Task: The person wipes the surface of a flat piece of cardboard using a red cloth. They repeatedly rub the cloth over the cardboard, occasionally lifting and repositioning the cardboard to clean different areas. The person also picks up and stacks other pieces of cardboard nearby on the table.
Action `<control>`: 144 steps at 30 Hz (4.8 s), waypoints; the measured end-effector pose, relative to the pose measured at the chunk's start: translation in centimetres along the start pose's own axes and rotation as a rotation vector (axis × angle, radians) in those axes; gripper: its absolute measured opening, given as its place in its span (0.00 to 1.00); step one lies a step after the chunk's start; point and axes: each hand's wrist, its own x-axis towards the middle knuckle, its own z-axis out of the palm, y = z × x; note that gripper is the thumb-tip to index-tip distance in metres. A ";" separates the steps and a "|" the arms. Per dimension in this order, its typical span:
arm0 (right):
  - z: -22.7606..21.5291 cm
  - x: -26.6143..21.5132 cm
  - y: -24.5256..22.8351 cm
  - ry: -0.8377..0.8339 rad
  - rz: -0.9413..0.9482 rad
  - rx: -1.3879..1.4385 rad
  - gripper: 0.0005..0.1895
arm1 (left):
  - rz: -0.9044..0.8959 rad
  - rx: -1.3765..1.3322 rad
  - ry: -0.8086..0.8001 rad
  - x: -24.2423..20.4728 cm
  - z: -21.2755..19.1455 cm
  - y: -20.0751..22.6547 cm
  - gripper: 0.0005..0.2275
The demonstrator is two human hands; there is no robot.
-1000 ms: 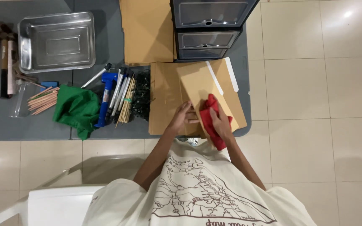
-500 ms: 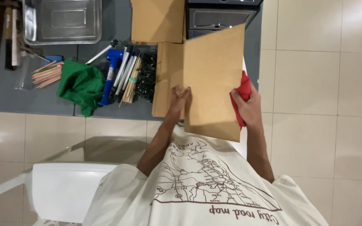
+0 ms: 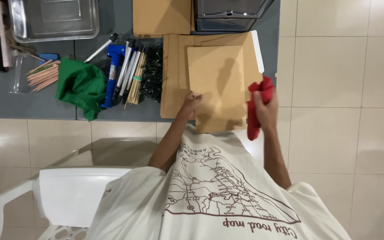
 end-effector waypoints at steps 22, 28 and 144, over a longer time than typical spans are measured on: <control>16.4 14.1 9.4 -0.120 -0.259 -0.925 0.35 | -0.033 0.322 0.145 1.6 -1.6 -4.1 0.06; 23.2 12.4 7.3 -0.223 -0.296 -0.997 0.32 | 0.134 -0.065 -0.069 2.6 -4.0 -8.4 0.12; 21.3 7.7 11.0 0.187 -0.192 -0.960 0.33 | 0.313 0.400 0.498 21.9 -19.9 31.3 0.08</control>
